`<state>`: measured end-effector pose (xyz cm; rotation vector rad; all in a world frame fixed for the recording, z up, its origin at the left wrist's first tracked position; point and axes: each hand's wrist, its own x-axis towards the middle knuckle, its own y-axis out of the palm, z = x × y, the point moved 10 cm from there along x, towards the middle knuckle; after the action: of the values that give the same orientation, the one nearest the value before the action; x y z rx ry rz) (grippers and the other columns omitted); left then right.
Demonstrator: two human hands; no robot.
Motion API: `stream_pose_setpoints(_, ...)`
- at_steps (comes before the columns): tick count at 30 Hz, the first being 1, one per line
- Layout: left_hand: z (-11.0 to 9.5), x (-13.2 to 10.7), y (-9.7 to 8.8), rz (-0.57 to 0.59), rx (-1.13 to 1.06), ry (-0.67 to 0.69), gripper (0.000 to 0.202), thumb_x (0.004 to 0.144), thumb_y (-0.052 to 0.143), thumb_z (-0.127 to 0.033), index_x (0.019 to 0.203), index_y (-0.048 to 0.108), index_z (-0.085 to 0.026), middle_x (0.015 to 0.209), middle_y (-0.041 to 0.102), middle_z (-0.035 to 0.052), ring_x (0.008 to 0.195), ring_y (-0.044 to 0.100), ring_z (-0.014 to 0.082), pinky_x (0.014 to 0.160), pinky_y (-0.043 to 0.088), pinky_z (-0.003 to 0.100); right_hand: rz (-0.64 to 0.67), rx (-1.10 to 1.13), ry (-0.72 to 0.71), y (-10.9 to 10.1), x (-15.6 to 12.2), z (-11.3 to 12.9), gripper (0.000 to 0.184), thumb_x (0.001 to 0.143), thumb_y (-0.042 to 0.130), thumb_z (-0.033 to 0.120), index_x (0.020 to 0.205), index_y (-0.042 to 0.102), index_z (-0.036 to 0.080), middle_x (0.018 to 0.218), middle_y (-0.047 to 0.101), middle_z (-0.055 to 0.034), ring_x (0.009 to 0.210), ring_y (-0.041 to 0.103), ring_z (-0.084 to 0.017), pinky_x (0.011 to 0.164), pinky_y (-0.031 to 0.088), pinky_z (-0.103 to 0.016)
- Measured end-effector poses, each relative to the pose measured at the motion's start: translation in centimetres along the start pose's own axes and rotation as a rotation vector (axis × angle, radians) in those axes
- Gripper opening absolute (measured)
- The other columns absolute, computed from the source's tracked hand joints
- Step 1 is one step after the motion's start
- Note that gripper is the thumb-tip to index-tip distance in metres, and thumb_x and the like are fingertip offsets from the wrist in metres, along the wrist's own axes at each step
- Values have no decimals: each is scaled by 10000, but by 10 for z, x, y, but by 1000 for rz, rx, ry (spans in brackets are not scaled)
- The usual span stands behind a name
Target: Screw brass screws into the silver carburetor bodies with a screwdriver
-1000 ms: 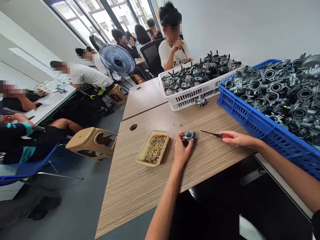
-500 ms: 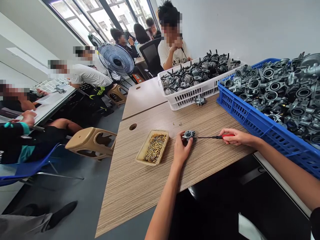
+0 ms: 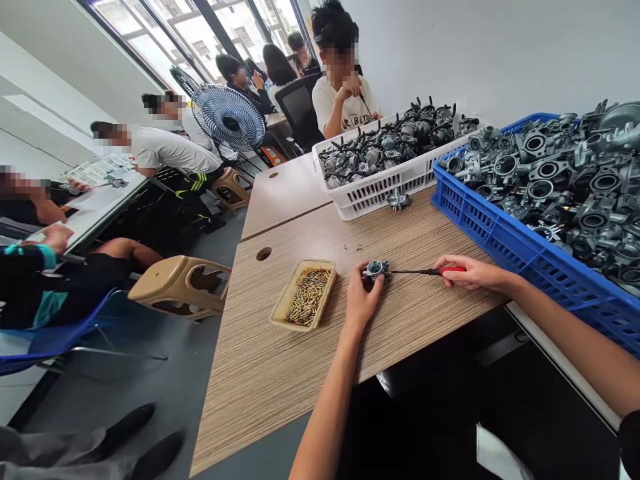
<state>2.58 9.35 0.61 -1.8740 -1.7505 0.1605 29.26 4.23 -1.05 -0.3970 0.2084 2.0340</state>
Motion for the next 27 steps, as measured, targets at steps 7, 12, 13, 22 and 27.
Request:
stream_pose_setpoints(7, 0, 0, -1, 1, 10, 0, 376, 975, 694, -374, 1309, 582, -243, 1218, 770, 89, 1052, 748, 224, 946, 599, 391, -19, 71, -19, -3, 3, -4, 480, 904, 788, 576, 1176, 620, 218, 806, 638, 26, 509, 309, -50, 416, 186, -216)
stream_pose_setpoints(12, 0, 0, 0, 1, 14, 4, 379, 975, 691, -378, 1309, 579, -240, 1216, 771, 87, 1038, 748, 218, 944, 597, 387, -14, 28, -13, -2, 3, -4, 479, 918, 768, 577, 1189, 609, 215, 800, 636, 35, 487, 282, -39, 410, 164, -220)
stream_pose_setpoints(13, 0, 0, 0, 2, 12, 4, 377, 975, 691, -377, 1307, 580, -240, 1216, 771, 87, 1038, 748, 218, 944, 597, 385, -14, 22, -12, -1, 3, -3, 483, 917, 766, 577, 1195, 607, 216, 801, 636, 37, 487, 277, -39, 410, 158, -220)
stream_pose_setpoints(22, 1, 0, 0, 4, 9, -4, 365, 973, 690, -370, 1295, 587, -235, 1211, 770, 88, 1039, 747, 218, 950, 597, 386, -29, -25, -9, 0, 0, 1, 490, 914, 756, 576, 1214, 602, 220, 811, 634, 42, 503, 272, -40, 421, 166, -211)
stream_pose_setpoints(27, 3, 1, -1, 17, -12, -25, 359, 950, 701, -364, 1268, 600, -231, 1168, 772, 79, 1011, 747, 214, 927, 602, 369, -19, -35, -27, -1, 4, -4, 509, 928, 733, 618, 1219, 616, 217, 831, 672, 24, 479, 288, -41, 401, 178, -220)
